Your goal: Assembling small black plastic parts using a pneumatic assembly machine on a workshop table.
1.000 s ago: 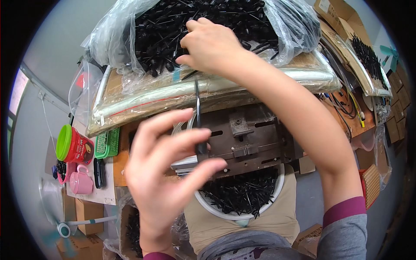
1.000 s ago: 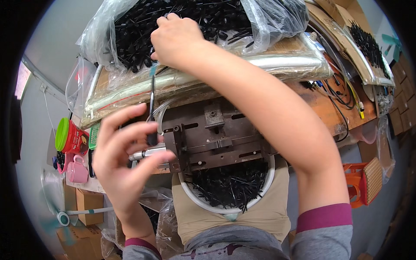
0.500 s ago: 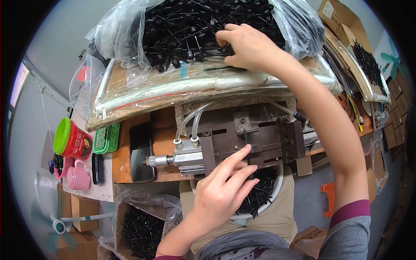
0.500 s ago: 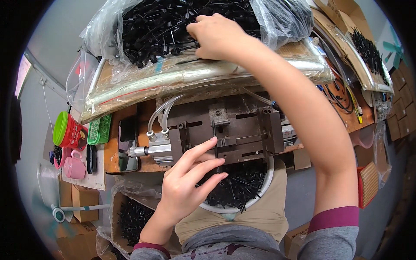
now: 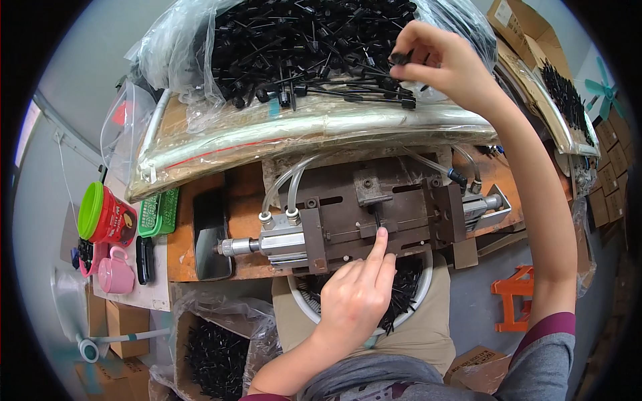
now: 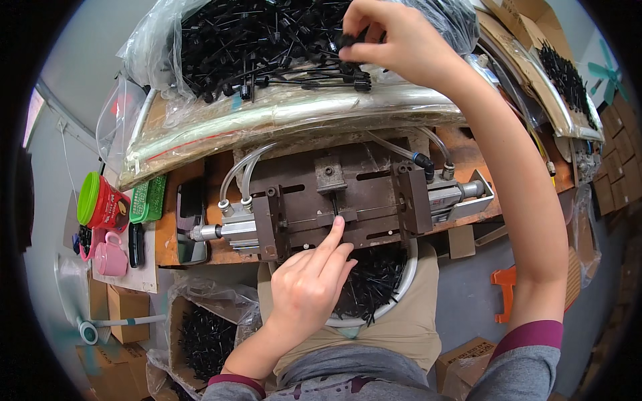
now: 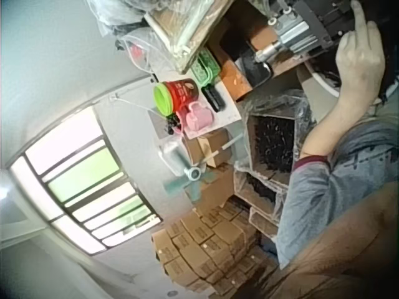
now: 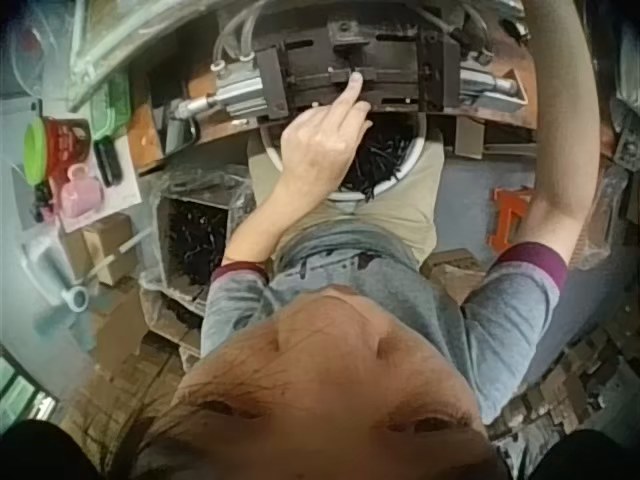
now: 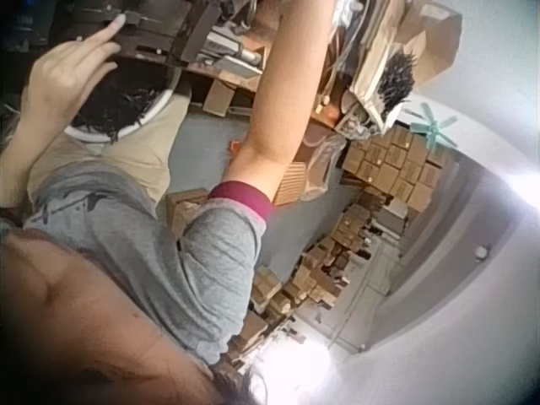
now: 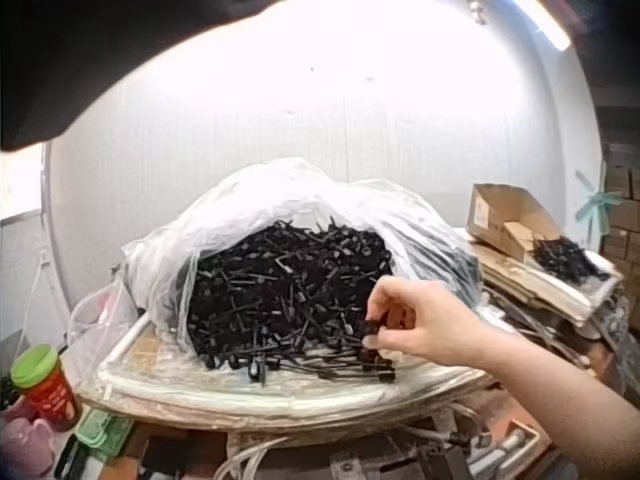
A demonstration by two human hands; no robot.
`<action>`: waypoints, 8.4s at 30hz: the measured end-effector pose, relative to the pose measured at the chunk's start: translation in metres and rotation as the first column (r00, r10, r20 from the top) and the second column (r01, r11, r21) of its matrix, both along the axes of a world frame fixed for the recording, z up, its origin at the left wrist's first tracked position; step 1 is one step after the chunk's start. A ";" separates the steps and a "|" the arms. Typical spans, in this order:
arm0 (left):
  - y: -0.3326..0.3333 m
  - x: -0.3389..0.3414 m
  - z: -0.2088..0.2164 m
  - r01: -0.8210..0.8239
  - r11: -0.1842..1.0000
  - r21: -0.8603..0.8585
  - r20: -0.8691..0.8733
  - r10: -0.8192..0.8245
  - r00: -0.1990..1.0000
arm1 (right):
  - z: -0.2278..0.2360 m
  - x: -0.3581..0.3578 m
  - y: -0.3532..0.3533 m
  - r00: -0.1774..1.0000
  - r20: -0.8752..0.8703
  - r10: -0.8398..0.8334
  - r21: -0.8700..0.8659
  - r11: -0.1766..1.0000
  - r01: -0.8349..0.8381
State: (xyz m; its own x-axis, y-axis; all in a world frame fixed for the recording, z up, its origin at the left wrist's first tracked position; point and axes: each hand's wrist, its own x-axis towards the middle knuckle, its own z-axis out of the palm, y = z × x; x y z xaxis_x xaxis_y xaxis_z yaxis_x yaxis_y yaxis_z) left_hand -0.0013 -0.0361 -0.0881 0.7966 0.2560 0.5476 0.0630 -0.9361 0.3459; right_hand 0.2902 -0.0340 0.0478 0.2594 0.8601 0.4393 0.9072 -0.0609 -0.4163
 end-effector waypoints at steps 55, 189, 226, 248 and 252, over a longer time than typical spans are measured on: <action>0.004 -0.012 0.029 0.032 0.995 -0.093 -0.068 -0.038 0.997 | -0.011 -0.029 0.054 0.856 0.517 -0.012 -0.272 0.946 0.177; 0.008 -0.004 0.021 0.332 0.852 -0.405 0.271 -0.235 0.934 | -0.105 -0.179 -0.123 0.287 -0.952 0.107 0.200 0.927 0.318; -0.001 0.000 0.022 -0.024 0.988 0.150 -0.290 0.067 0.955 | -0.108 -0.172 -0.135 0.901 -0.394 -0.184 0.290 0.905 0.312; 0.000 -0.012 -0.007 0.323 0.858 -0.399 0.372 -0.170 0.912 | -0.130 -0.153 -0.127 0.932 0.263 -0.250 0.393 0.910 0.133; -0.017 -0.009 0.024 0.407 0.545 -0.733 0.520 0.064 0.852 | -0.115 -0.155 -0.126 0.943 0.241 -0.228 0.359 0.924 0.131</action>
State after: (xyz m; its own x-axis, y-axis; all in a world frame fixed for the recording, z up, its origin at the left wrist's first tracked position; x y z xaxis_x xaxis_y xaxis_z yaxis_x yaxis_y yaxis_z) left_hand -0.0107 -0.0529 -0.0640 0.6016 0.6482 0.4668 -0.4416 -0.2171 0.8706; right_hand 0.1351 -0.1602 -0.0668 0.2234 0.6006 0.7677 0.9747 -0.1349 -0.1781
